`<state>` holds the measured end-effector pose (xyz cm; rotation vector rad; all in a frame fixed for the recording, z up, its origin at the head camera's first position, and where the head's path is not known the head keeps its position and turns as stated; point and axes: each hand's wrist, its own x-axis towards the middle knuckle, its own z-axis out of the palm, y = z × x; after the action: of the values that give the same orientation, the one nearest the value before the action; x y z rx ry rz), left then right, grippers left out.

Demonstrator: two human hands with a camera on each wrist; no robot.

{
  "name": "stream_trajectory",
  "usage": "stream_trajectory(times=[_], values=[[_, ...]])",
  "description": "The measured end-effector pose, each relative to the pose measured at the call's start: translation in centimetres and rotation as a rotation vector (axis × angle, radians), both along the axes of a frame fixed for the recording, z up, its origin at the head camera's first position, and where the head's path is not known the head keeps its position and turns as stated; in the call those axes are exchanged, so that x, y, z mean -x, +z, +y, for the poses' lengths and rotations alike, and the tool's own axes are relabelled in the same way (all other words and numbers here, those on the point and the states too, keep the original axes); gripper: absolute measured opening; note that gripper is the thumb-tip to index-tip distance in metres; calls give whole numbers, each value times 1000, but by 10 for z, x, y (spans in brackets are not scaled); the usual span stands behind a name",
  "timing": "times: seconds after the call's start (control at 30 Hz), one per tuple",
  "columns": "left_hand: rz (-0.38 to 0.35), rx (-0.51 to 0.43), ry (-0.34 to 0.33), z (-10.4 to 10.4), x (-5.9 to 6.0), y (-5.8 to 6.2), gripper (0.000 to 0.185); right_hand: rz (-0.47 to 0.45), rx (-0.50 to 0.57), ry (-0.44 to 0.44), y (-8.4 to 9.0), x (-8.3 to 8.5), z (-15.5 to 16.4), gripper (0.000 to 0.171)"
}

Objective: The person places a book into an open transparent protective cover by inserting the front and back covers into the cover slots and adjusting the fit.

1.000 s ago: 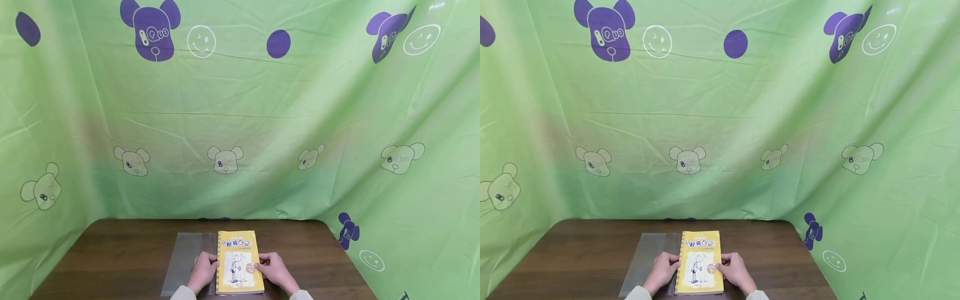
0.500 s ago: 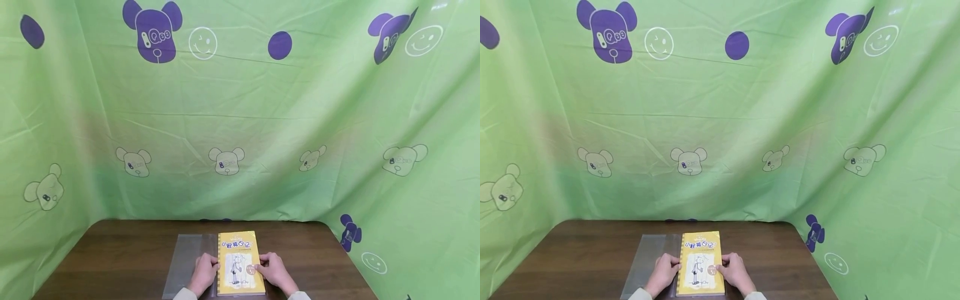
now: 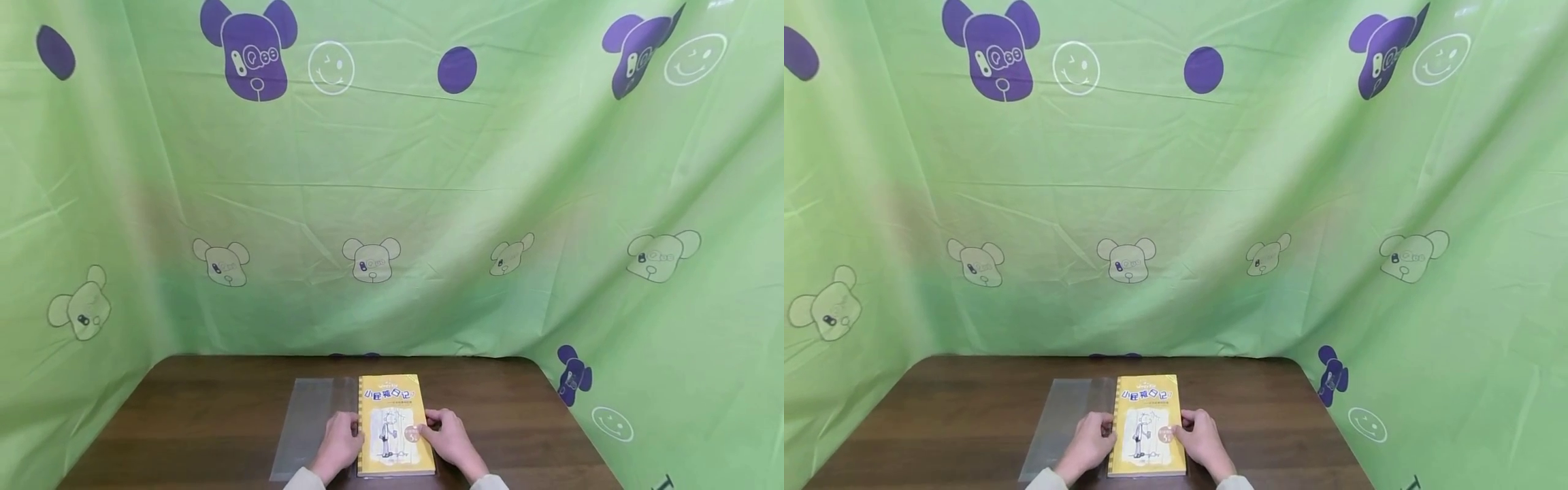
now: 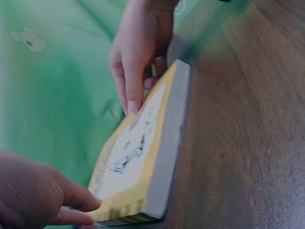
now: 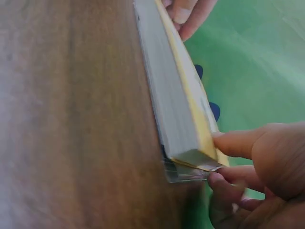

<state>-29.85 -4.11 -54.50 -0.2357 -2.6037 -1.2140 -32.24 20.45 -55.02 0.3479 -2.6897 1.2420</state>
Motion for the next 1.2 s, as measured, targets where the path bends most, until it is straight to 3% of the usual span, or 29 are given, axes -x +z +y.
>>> stream_trajectory(times=[0.07, 0.23, 0.37, 0.5, 0.6, 0.77, 1.0, 1.2], values=[[15, -2, -21, -4, -2, 4, 17, 12, -7, -33, -1, 0, -1, 36], [-37, -75, -97, -26, -3, 17, 19, 23, -7, -104, -5, -2, -7, 37], [-30, -80, -111, -53, -3, 19, 20, 45, 50, -119, -6, 1, -15, 37], [-6, -44, -91, -74, -2, 12, 23, 42, 213, -101, -3, 6, -18, 33], [-2, -3, -84, -86, -1, 6, 24, -1, 397, -81, 0, 7, -21, 37], [28, 76, -91, -98, 0, -8, 28, -37, 619, -71, 8, 5, -32, 43], [60, 128, -144, -98, 7, -22, 36, 76, 579, 73, 17, 7, -50, 39], [27, 185, -208, -98, 9, -20, 38, 63, 585, 168, 24, 10, -63, 47]])
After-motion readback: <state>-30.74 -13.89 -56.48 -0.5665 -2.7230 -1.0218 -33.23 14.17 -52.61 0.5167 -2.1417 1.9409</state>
